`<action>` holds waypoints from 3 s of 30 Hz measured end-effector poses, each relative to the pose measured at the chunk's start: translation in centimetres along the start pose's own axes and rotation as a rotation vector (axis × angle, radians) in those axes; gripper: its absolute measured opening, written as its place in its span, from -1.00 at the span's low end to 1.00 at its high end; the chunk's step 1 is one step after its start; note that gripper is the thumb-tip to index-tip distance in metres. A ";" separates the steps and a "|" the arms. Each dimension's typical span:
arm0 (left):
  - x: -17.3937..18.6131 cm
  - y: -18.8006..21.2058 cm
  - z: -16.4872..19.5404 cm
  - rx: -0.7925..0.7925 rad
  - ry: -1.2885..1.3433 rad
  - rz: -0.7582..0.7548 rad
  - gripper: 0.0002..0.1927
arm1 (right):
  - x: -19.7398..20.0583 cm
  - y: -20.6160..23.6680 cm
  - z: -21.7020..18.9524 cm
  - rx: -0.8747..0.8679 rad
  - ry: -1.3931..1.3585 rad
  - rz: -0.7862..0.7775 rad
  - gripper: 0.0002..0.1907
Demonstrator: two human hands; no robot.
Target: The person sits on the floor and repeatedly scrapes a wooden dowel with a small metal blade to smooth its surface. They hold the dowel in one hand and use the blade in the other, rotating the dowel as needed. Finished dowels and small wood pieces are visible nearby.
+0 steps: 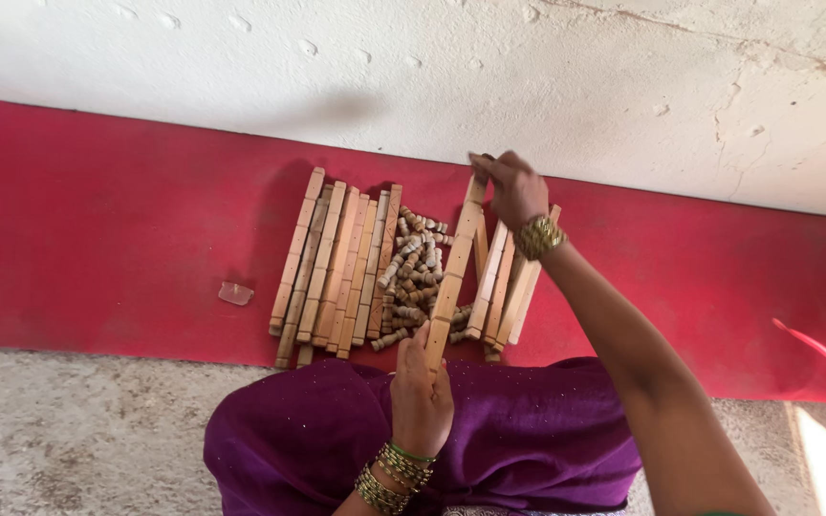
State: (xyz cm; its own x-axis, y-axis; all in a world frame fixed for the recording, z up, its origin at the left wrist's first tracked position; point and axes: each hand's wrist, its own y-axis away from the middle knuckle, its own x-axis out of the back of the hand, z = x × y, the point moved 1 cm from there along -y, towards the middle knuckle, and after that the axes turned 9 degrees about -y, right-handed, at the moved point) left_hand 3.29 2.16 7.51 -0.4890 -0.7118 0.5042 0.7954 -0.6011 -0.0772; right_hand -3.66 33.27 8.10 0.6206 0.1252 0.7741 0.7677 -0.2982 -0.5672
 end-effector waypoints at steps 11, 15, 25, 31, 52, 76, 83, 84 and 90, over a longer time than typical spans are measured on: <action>-2.4 -1.8 -3.6 -0.267 -0.235 0.292 -0.51 | 1.7 11.8 -11.5 0.464 -0.188 -0.050 -0.83; -1.2 -1.5 -1.7 -0.038 -0.027 0.067 -0.47 | -0.2 3.7 -5.1 -0.133 0.206 -0.411 -0.86; -2.4 -1.7 -3.1 -0.067 -0.285 0.140 -0.50 | -0.8 5.9 -6.1 0.217 -0.025 -0.164 -0.78; -3.4 -3.8 -5.3 -0.219 -0.343 0.289 -0.51 | 1.3 9.7 -12.6 0.611 -0.120 -0.072 -0.80; -2.8 -3.5 -4.4 -0.153 -0.137 0.227 -0.52 | 1.5 9.6 -12.1 0.485 -0.134 -0.151 -0.84; -2.3 -3.4 -3.3 -0.115 -0.120 0.185 -0.54 | 1.2 5.3 -9.4 -0.272 -0.042 -0.623 -0.88; -1.0 -1.1 -1.8 -0.116 -0.073 0.188 -0.51 | -1.7 2.0 -4.1 0.113 0.075 -0.066 -0.67; -1.1 -1.5 -2.0 -0.025 -0.017 0.145 -0.53 | -1.8 3.1 -5.1 0.147 0.037 -0.071 -0.62; -2.0 -4.0 -4.1 0.249 0.602 -0.038 -0.59 | -0.1 11.9 -13.3 0.429 -0.207 0.034 -0.65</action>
State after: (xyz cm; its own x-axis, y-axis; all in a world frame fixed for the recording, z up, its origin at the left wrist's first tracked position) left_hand -0.36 4.46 3.34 -0.5758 -0.8143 -0.0733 0.7974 -0.5792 0.1693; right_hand 3.28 17.16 5.02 0.6322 0.3207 0.7053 0.7157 0.1070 -0.6902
